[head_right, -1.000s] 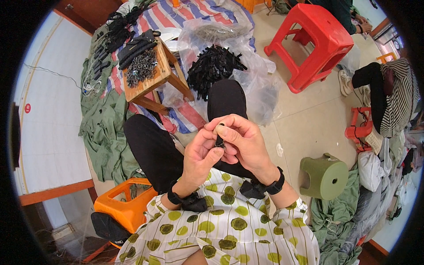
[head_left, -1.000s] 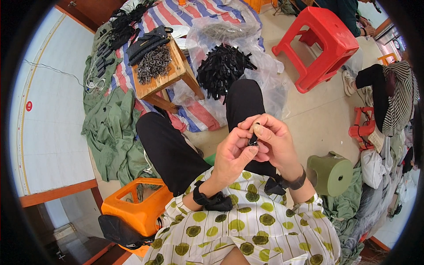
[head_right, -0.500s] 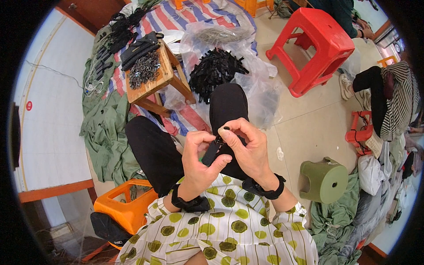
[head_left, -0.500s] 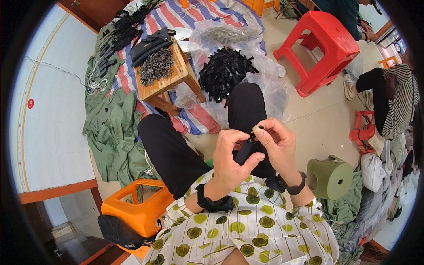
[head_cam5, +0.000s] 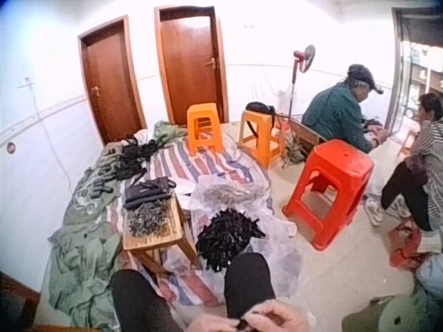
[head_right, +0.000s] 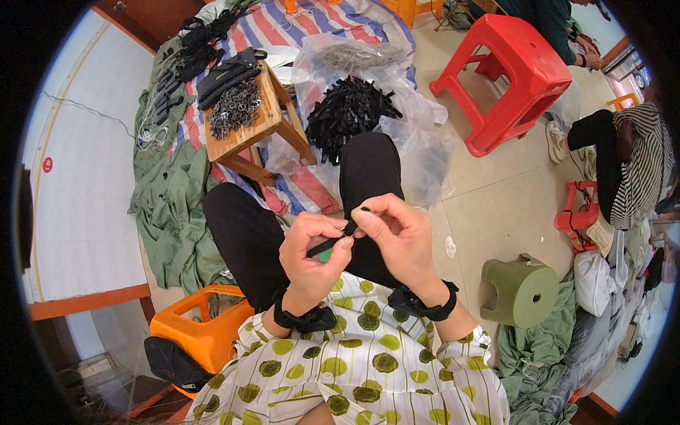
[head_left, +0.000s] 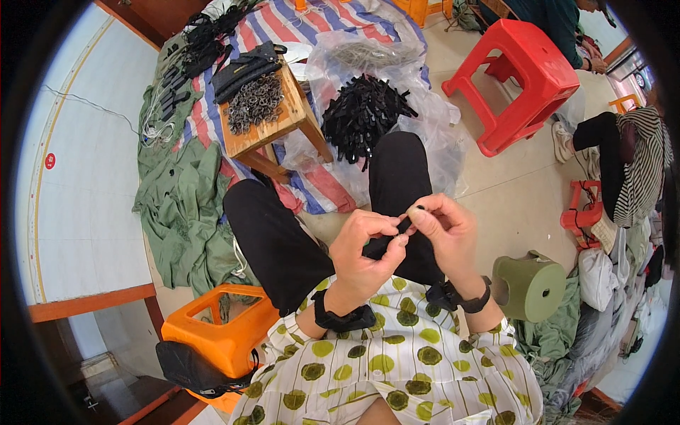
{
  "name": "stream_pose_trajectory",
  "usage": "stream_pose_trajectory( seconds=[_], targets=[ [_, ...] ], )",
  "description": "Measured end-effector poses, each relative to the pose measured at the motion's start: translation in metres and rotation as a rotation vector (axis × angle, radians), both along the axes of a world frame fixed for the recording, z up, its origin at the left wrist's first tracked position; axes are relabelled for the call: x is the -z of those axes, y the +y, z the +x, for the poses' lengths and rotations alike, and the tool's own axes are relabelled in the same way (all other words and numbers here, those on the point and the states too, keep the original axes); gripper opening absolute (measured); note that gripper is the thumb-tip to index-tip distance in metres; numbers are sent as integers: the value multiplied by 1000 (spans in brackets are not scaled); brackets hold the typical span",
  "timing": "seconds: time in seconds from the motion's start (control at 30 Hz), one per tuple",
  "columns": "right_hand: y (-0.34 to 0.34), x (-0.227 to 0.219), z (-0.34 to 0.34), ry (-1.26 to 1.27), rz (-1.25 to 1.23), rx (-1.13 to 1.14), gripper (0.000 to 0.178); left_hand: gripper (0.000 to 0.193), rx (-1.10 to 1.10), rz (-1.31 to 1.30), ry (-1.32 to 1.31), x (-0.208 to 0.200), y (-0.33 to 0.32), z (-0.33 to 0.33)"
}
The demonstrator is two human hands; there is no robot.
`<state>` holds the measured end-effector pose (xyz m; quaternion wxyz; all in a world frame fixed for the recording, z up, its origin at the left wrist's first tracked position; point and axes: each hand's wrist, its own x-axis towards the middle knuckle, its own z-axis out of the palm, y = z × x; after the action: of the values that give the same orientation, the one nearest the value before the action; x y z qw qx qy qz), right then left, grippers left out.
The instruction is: Assembling plastic buckles onto black straps for shoe manufacturing.
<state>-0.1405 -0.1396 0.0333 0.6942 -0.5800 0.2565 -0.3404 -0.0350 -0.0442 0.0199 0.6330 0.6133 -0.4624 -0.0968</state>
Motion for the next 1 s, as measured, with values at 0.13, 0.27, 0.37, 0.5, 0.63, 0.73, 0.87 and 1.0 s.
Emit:
stream_pose_trajectory(
  seconds=[0.13,0.27,0.37,0.5,0.63,0.73,0.87,1.0],
  targets=[
    [-4,3,-4,-59,44,-16,10,26,39,-54,180,-1,0,-7],
    [-7,0,-3,-59,-8,-15,10,26,69,-42,205,0,0,-4],
    [-9,4,-4,-36,19,-10,11,27,74,-41,38,1,-1,-2],
    [-8,5,-5,-50,33,-16,10,28,24,-51,-92,0,0,-2],
    [-12,10,-7,-43,27,-15,9,26,83,-3,28,-4,2,-3],
    [-12,9,-8,-47,27,-3,9,23,232,163,343,2,6,-4],
    [-10,7,-7,-48,38,-5,9,21,324,152,384,2,7,-5],
    [-11,7,-8,-36,35,-26,8,21,394,183,466,-3,6,-2]
  ],
)
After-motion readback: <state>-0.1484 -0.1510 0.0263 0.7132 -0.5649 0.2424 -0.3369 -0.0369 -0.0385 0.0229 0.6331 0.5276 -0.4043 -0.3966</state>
